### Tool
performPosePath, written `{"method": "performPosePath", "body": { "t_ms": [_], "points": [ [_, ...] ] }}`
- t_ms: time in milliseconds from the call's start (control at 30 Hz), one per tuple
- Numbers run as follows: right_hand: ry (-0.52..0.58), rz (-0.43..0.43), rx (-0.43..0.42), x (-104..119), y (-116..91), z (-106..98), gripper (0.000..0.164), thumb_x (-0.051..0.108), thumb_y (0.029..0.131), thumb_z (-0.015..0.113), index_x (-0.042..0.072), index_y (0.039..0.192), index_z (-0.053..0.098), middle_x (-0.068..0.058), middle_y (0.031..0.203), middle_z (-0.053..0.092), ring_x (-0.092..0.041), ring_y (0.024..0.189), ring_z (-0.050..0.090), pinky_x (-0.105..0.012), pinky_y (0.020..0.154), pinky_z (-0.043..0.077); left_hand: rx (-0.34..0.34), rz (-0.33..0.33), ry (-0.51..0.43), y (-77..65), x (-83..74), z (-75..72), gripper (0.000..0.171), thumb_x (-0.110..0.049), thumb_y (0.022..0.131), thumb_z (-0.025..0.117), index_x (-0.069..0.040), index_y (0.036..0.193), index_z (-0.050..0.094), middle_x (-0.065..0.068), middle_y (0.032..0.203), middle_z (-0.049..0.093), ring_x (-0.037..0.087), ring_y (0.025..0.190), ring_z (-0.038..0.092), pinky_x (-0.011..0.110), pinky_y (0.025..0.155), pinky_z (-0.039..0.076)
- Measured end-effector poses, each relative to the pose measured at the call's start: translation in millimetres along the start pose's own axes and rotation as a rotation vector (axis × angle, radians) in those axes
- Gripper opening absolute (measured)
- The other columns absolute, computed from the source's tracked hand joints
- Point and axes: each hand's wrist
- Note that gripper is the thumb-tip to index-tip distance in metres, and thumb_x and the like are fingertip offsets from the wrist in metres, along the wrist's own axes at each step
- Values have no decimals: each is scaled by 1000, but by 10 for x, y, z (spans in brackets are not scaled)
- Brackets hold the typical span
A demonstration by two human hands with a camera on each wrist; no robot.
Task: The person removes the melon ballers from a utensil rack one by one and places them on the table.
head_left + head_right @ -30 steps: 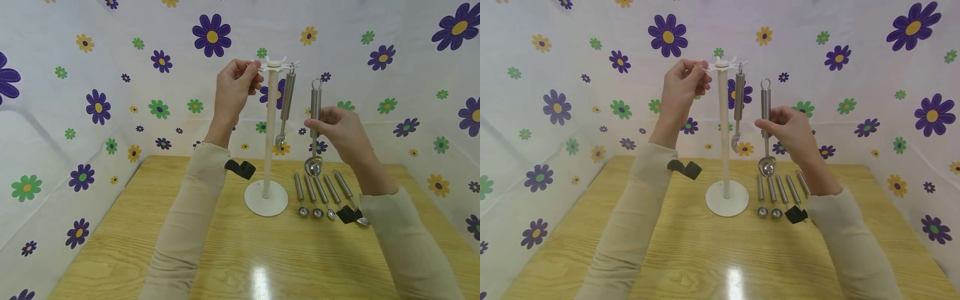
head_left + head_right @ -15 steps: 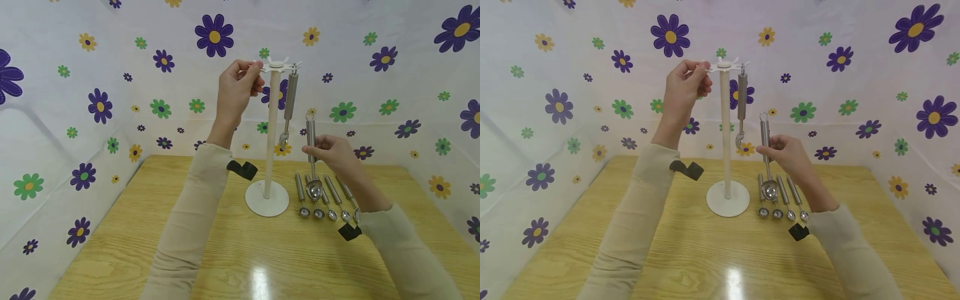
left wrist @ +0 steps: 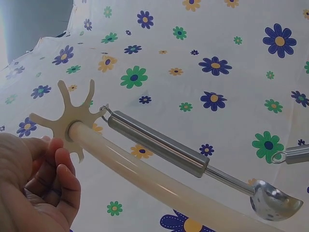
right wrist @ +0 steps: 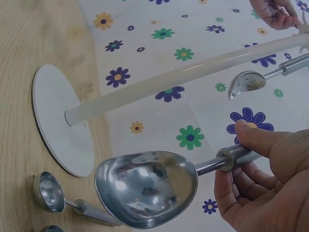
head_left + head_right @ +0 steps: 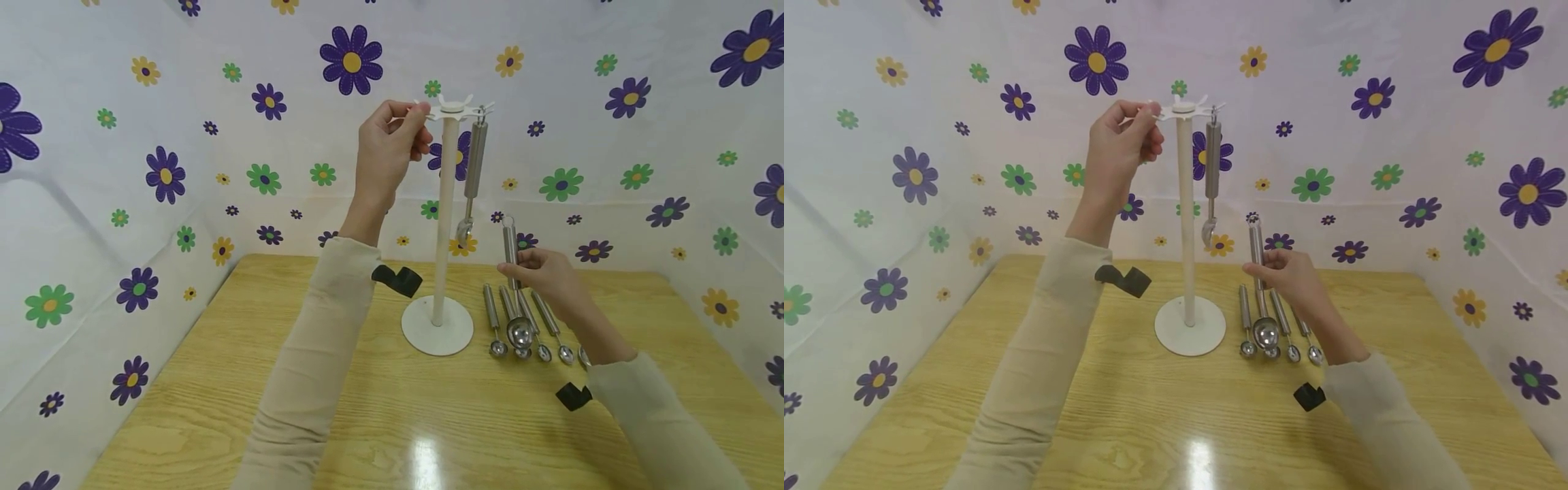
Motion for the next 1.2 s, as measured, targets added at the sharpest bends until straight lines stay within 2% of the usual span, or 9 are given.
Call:
{"method": "performPosePath", "body": {
  "t_ms": [233, 367, 467, 567, 767, 1000, 1200],
  "points": [
    [23, 4, 5, -150, -10, -12, 54, 45, 98, 71, -3, 121, 62, -15, 109, 64, -23, 92, 60, -49, 98, 45, 5, 8, -5, -12, 4, -12, 8, -13, 106, 62, -5, 104, 62, 6, 76, 63, 16, 64, 58, 24, 64, 51],
    [3, 17, 15, -243, -38, -51, 56, 47, 98, 69, -2, 124, 61, -18, 114, 64, -27, 97, 60, -47, 94, 45, 6, 10, -4, -18, 2, -13, 8, -13, 106, 61, -5, 104, 62, 6, 76, 63, 16, 64, 58, 24, 64, 51],
    [-37, 30, 18, -321, -57, -93, 61, 51, 98, 68, -2, 127, 59, -21, 120, 63, -32, 102, 60, -52, 96, 45, 6, 11, -5, -18, 2, -14, 8, -13, 105, 62, -5, 104, 62, 6, 75, 63, 16, 63, 58, 22, 63, 51],
    [-47, 31, 26, -414, -62, -148, 64, 51, 99, 67, -4, 130, 58, -23, 122, 63, -32, 102, 62, -56, 98, 45, 7, 10, -8, -19, 2, -13, 8, -13, 105, 62, -5, 104, 62, 6, 75, 63, 16, 63, 57, 22, 62, 50],
    [-47, 20, 23, -589, -70, -287, 61, 45, 103, 63, -8, 133, 56, -22, 120, 62, -27, 100, 61, -45, 95, 48, 9, 10, -13, -23, -7, -9, 8, -13, 105, 61, -5, 103, 62, 6, 75, 63, 15, 63, 57, 21, 62, 50],
    [-44, 10, 9, -793, -79, -488, 58, 38, 104, 63, -10, 135, 56, -8, 116, 67, -11, 95, 63, -21, 83, 52, 8, 13, -10, -32, -18, -2, 8, -12, 106, 61, -5, 103, 62, 7, 75, 63, 15, 62, 57, 21, 61, 50],
    [-88, 43, 16, -923, -94, -668, 62, 42, 105, 61, -11, 138, 54, -11, 120, 64, -3, 93, 62, -17, 81, 51, 0, 6, -12, -33, -18, -9, 7, -12, 105, 62, -6, 102, 62, 7, 74, 63, 15, 62, 57, 21, 61, 50]
  ]
}}
Point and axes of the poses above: each hand's wrist, its own y-axis towards the middle knuckle, its own z-axis out of the palm, x = y × z
